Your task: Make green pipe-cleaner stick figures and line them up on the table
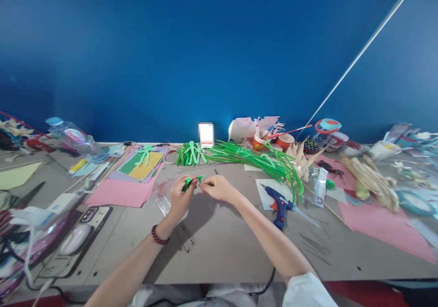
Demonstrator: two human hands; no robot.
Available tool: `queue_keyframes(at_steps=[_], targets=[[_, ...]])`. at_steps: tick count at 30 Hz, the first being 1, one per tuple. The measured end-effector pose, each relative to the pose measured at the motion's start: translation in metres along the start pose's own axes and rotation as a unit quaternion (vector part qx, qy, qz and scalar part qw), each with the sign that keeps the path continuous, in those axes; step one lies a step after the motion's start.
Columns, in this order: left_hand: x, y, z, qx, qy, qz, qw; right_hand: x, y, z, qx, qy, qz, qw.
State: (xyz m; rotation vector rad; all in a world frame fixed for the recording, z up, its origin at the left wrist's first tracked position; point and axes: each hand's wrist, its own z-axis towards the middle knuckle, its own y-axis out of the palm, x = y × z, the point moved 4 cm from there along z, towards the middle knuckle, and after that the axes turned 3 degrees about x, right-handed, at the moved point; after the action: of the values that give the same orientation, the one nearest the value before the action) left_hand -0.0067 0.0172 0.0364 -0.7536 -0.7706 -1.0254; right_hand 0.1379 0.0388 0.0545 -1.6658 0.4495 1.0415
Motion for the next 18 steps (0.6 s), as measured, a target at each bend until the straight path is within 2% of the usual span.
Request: queue_keyframes(at_steps=[2, 5, 9, 14, 18], targets=[[-0.005, 0.004, 0.001, -0.037, -0.058, -0.046, 0.997, -0.003, -0.007, -0.002, 0.014, -0.010, -0.027, 0.999], [-0.012, 0.009, 0.002, -0.095, -0.145, -0.137, 0.975, -0.003, -0.017, -0.003, 0.035, -0.014, -0.040, 0.999], [-0.017, 0.013, 0.002, -0.123, -0.223, -0.211, 0.944, 0.002, -0.022, -0.003, 0.029, -0.001, -0.027, 0.999], [-0.022, 0.014, 0.001, -0.119, -0.254, -0.211, 0.936, 0.004, -0.018, -0.003, 0.024, 0.018, -0.014, 0.999], [-0.023, 0.015, 0.000, -0.109, -0.259, -0.220, 0.934, -0.005, -0.013, -0.006, 0.020, -0.014, -0.040, 0.999]])
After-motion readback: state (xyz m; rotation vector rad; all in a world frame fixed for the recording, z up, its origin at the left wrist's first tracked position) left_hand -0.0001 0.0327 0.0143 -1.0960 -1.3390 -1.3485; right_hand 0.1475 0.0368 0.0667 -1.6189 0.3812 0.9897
